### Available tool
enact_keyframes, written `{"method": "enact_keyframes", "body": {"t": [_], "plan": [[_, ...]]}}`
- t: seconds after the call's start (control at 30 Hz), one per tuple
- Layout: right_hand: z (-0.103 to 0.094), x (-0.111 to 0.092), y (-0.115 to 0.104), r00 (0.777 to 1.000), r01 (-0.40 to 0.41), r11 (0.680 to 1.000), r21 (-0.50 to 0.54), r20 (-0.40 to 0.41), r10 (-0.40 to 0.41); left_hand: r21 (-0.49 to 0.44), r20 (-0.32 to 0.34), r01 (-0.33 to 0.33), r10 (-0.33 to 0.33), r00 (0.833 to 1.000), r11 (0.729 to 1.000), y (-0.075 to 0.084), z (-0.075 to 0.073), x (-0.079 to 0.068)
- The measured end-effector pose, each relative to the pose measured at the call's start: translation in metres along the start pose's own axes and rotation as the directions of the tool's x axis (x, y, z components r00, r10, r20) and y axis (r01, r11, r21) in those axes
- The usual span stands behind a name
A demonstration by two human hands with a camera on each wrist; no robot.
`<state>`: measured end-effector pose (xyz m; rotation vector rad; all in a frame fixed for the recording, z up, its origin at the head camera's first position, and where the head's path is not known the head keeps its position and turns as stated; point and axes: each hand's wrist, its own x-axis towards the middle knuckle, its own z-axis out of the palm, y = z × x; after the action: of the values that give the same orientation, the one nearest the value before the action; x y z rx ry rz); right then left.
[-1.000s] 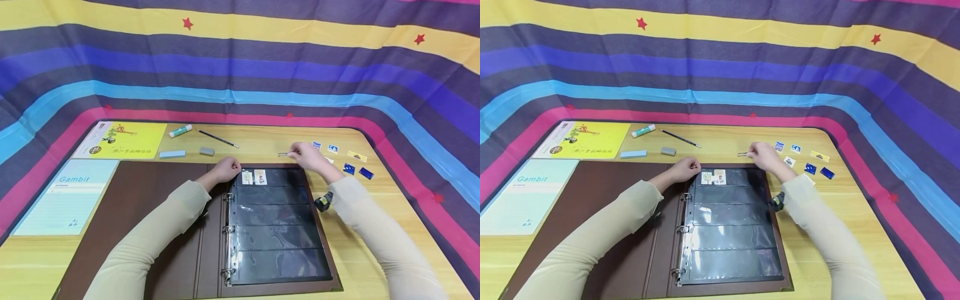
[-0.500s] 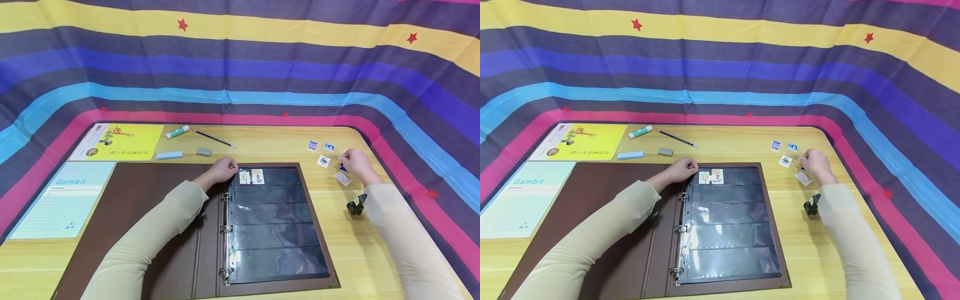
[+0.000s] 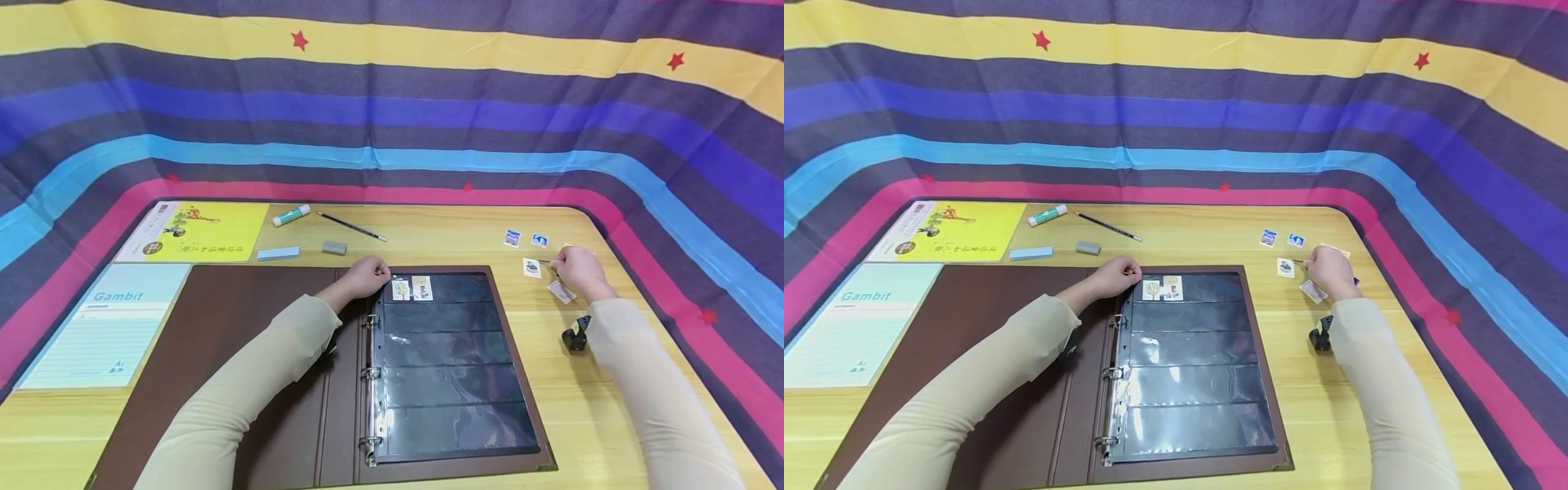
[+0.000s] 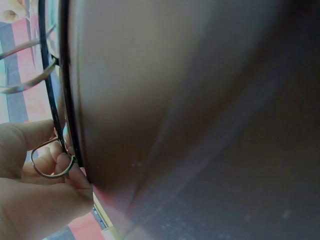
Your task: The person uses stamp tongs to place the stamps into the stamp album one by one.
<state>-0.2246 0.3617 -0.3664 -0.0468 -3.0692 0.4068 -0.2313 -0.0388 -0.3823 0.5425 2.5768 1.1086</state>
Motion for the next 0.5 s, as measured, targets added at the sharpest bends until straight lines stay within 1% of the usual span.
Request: {"method": "enact_keyframes", "body": {"t": [0.1,0.2,0.33,0.43,0.5], "plan": [[-0.004,-0.001,-0.006,1.0,0.012,1.0,0.006,-0.02,-0.012,-0.002,-0.004,0.004,-0.004,1.0,1.0,0.0,0.0,0.0],[-0.011,-0.001,-0.021,0.999,0.026,0.999,0.023,-0.042,-0.025,-0.006,0.001,-0.005,0.005,1.0,1.0,-0.001,0.0,0.0],[-0.016,0.004,-0.052,0.993,0.082,0.995,0.053,-0.085,-0.077,-0.013,0.01,-0.013,0.013,1.0,1.0,-0.001,-0.001,0.0],[-0.012,0.009,-0.079,0.986,0.141,0.986,0.086,-0.105,-0.132,-0.016,0.014,-0.009,0.009,1.0,1.0,-0.001,-0.001,0.0],[-0.006,0.011,-0.097,0.982,0.171,0.979,0.107,-0.098,-0.161,-0.013,0.013,-0.003,0.003,1.0,1.0,0.0,-0.001,0.0]]}}
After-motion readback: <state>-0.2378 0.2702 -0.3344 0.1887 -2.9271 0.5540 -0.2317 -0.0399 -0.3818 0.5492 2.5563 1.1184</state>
